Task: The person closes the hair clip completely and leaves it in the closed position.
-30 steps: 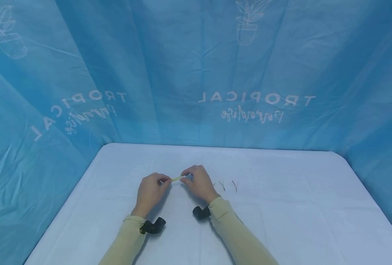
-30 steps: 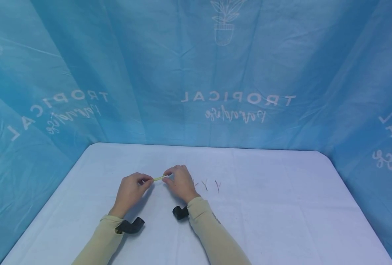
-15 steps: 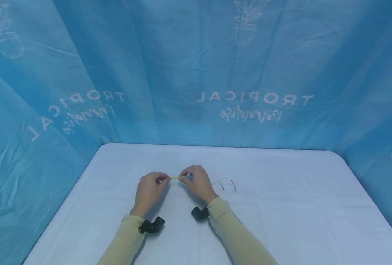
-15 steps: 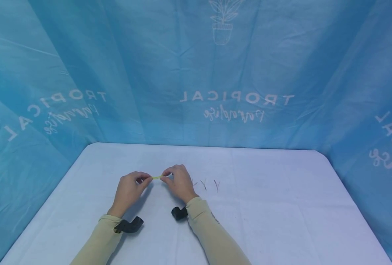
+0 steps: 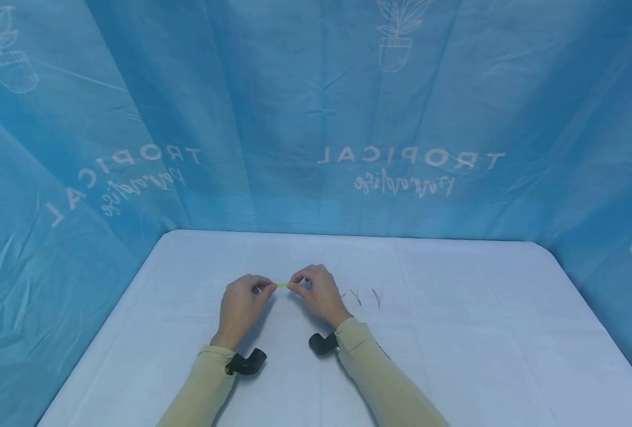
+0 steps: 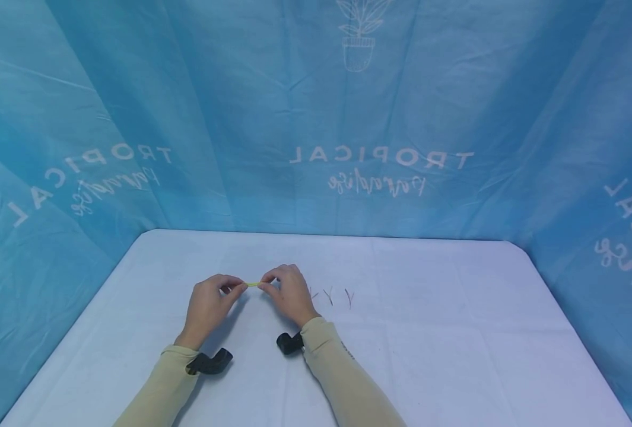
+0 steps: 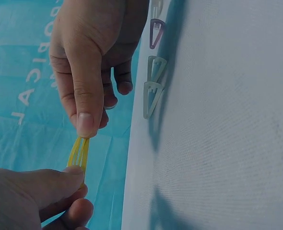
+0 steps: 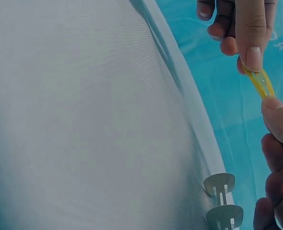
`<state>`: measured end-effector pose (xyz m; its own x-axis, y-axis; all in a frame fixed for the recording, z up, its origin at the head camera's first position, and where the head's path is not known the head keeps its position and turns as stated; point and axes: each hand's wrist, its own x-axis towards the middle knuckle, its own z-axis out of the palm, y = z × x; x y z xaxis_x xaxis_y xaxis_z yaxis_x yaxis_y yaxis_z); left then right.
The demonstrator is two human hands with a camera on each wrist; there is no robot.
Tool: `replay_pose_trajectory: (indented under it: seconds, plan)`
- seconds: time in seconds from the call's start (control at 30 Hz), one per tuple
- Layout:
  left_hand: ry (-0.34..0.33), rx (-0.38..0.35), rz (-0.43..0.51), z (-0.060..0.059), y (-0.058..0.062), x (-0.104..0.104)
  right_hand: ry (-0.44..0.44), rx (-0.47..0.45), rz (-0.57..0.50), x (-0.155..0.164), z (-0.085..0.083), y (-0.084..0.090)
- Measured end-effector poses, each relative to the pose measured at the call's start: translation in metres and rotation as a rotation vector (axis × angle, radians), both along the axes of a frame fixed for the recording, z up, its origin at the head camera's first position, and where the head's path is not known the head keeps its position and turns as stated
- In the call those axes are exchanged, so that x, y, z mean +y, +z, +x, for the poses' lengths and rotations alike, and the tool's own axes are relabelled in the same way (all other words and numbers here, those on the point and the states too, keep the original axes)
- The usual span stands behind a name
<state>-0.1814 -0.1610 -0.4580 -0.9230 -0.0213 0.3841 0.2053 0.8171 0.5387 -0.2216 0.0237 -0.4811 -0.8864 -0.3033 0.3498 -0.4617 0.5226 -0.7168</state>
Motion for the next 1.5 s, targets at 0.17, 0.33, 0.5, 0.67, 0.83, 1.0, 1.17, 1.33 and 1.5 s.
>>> replay_pose_trajectory:
  seconds: [0.17, 0.33, 0.5, 0.67, 0.83, 1.0, 1.17, 1.33, 1.5]
  plan:
    - [-0.003, 0.002, -0.01, 0.0, 0.0, 0.0, 0.003, 0.011, -0.026, 0.001, 0.0, -0.002]
    - [-0.016, 0.005, -0.002, 0.0, 0.003, 0.0, 0.004, 0.016, -0.06, 0.001, -0.001, -0.002]
    - [-0.032, 0.003, 0.021, 0.0, 0.003, -0.001, 0.006, 0.03, -0.077, 0.001, 0.001, -0.002]
    - [-0.047, 0.011, 0.037, -0.001, 0.001, -0.002, -0.003, 0.045, -0.073, 0.001, 0.001, -0.002]
    - [-0.04, 0.023, 0.035, -0.002, -0.002, -0.001, -0.005, 0.037, -0.064, 0.001, 0.001, -0.003]
    - [-0.037, 0.035, 0.031, -0.002, -0.005, 0.002, -0.013, 0.014, -0.066, 0.001, 0.002, -0.004]
    - [-0.031, 0.051, 0.024, -0.001, -0.007, 0.005, -0.02, 0.014, -0.067, 0.002, 0.001, -0.005]
    - [-0.018, 0.042, 0.017, 0.0, -0.007, 0.008, -0.023, 0.025, -0.067, 0.002, 0.0, -0.007]
    - [-0.007, 0.028, -0.002, 0.001, -0.007, 0.01, -0.028, 0.034, -0.066, 0.002, 0.001, -0.008]
